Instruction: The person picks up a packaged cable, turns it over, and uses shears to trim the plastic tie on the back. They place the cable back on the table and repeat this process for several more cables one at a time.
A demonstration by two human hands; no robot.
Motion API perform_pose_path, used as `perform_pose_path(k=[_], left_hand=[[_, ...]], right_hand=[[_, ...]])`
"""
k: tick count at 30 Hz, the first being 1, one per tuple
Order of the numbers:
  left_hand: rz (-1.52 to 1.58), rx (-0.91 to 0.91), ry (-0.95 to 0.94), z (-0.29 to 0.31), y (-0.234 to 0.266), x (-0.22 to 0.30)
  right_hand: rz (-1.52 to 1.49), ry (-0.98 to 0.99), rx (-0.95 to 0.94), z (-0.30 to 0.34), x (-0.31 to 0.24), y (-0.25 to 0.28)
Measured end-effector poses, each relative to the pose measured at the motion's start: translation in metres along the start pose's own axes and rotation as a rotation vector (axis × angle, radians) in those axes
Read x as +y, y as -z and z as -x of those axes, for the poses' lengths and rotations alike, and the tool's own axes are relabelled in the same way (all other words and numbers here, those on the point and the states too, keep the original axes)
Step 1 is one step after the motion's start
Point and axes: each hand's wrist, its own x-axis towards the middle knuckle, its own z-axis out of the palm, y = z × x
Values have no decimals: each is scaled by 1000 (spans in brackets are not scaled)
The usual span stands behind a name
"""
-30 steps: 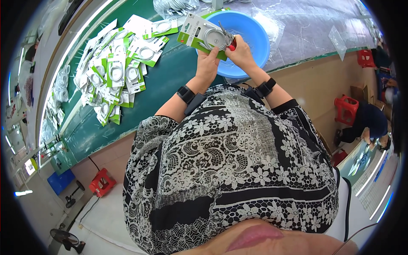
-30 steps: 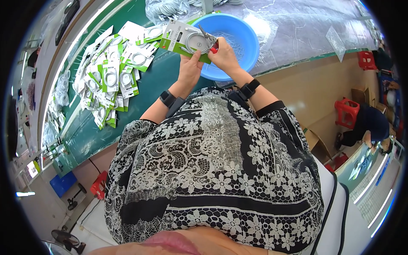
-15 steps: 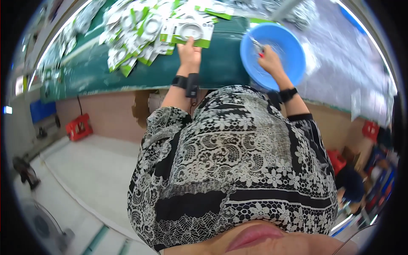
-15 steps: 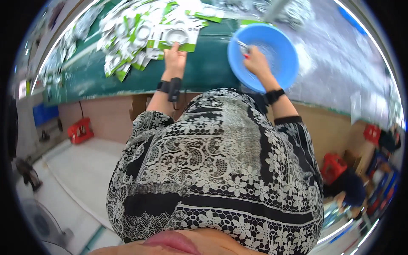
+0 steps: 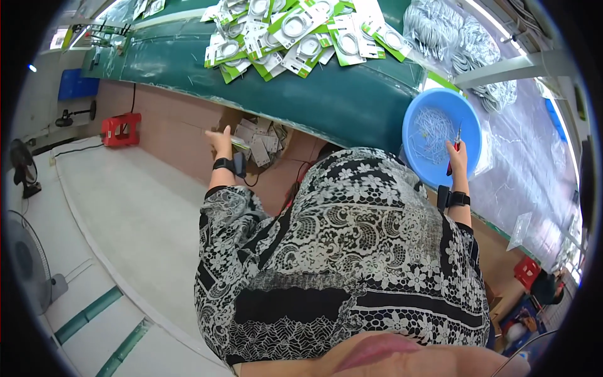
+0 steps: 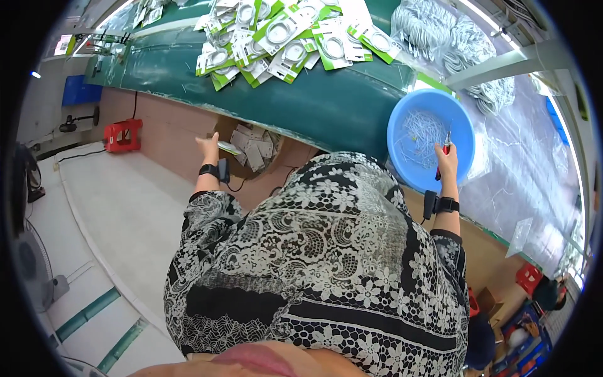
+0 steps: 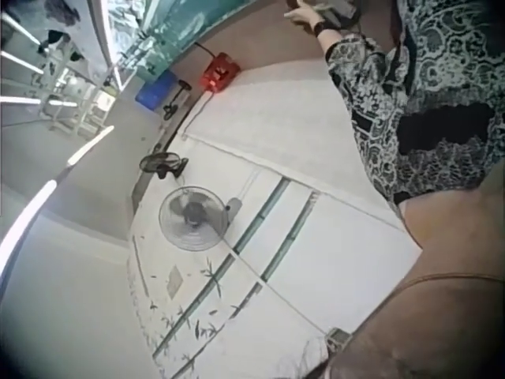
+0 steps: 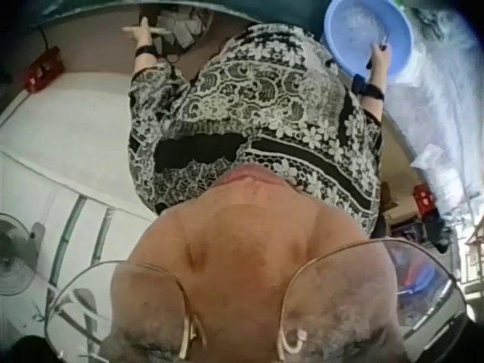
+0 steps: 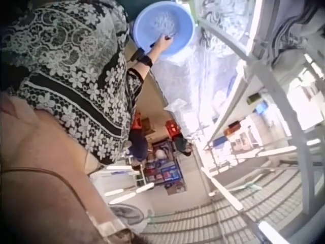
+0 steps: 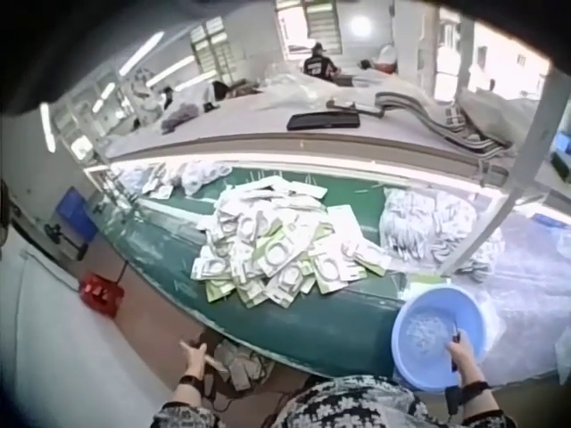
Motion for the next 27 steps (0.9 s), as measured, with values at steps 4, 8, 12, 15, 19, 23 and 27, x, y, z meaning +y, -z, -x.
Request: perform_pose_path(k=[4,8,12,15,19,23,27], left_hand=[[56,0,-729,-19,-70,119],[-54,18,-1075,-31,-130,241],[-470,-55,-1008,-12,-158,331],[-594,-164,-941,-34,-169,341],[-456,-275,-916,-10,-155,367],[449,-1131,-585,29,-146,374],[1128,-1988,-131,157,-116,398]], right_hand=[[-27,-57,26,8,-14,-2],[-109,-181,-34,40,-42,-6],[-197,-297,-112,87,-60,9],[-241,-313,-124,105,-47,17],[-280,-270,-76,119,-27,16],[-273,-196,-36,121,-49,15],[-142,77,24,127,-107,12]])
